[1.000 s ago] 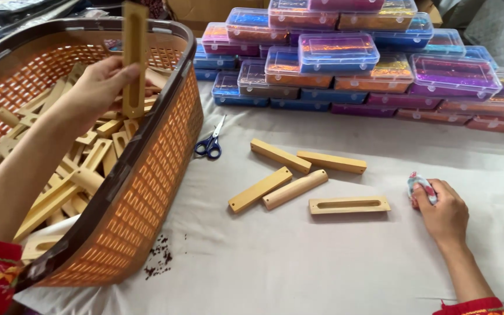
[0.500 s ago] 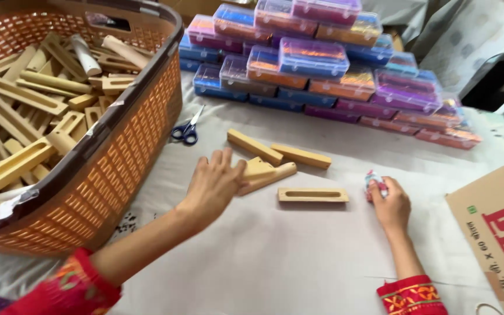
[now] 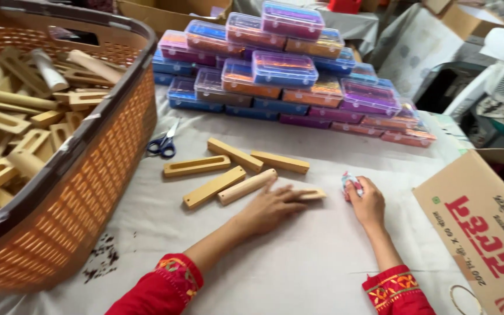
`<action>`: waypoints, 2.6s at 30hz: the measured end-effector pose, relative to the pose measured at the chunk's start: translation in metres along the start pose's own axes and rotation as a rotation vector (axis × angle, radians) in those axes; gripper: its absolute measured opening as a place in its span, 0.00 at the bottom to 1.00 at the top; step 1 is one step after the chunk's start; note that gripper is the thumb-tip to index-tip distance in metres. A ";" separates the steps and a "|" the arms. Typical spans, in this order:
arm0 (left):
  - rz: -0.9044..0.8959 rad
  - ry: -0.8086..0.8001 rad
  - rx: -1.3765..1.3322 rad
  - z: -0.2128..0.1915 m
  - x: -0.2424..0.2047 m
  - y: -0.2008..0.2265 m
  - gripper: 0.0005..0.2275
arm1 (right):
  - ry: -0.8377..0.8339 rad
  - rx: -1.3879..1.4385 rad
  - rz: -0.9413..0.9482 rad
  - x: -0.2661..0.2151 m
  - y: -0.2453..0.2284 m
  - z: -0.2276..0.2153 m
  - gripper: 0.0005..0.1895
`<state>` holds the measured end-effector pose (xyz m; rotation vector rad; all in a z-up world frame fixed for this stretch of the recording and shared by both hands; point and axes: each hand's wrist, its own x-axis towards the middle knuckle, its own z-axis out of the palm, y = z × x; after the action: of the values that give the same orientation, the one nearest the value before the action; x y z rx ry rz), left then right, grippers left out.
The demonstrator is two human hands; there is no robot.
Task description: Wiping or polishing wooden cylinders and rectangular frames using a patterned cloth.
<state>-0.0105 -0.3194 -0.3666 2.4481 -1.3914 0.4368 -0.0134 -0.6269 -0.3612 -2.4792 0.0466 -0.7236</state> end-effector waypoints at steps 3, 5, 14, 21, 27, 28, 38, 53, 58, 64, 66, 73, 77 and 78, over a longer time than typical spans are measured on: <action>-0.193 -0.089 0.021 -0.006 -0.005 -0.013 0.18 | -0.005 -0.009 0.007 -0.001 -0.004 0.000 0.13; -0.262 -0.044 0.023 -0.001 -0.004 -0.016 0.18 | -0.017 -0.015 0.013 0.002 -0.008 0.000 0.13; -0.615 -0.047 0.120 -0.010 0.002 -0.026 0.22 | -0.044 0.050 0.075 0.003 -0.009 -0.001 0.14; -0.732 -0.065 0.238 -0.012 -0.005 -0.043 0.29 | -0.058 0.059 0.105 0.003 -0.004 0.002 0.14; -0.774 -0.118 0.260 -0.033 -0.009 -0.038 0.28 | 0.030 -0.023 -0.039 0.000 0.008 0.009 0.14; -0.768 -0.120 0.276 -0.028 -0.011 -0.043 0.28 | 0.040 -0.010 -0.034 0.000 0.008 0.009 0.14; -0.647 0.273 0.105 -0.029 -0.024 -0.040 0.36 | 0.011 -0.103 -0.046 -0.004 0.001 0.006 0.15; -0.375 0.171 -0.363 -0.065 -0.026 0.014 0.18 | -0.007 -0.121 -0.008 -0.001 -0.008 0.005 0.13; -0.460 0.125 -0.414 -0.060 -0.026 0.011 0.18 | -0.022 -0.139 -0.036 0.001 -0.009 0.004 0.13; -0.285 0.322 -0.231 -0.044 -0.031 0.010 0.13 | -0.042 -0.164 -0.052 -0.002 -0.018 -0.003 0.14; -0.381 0.225 -0.464 -0.050 -0.029 0.015 0.12 | 0.000 -0.136 -0.092 -0.002 -0.011 0.004 0.18; -0.539 0.216 -0.736 -0.052 -0.027 0.029 0.09 | 0.005 -0.069 -0.018 -0.009 -0.013 -0.001 0.18; -0.419 0.333 -0.314 -0.058 -0.026 0.019 0.08 | 0.118 -0.055 -0.139 0.003 -0.004 0.006 0.14; -0.393 0.315 -0.221 -0.060 -0.029 0.020 0.10 | 0.100 -0.058 -0.134 -0.001 -0.001 0.007 0.12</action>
<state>-0.0487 -0.2833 -0.3213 2.2735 -0.7667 0.5139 -0.0106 -0.6227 -0.3660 -2.5176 -0.0638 -0.9144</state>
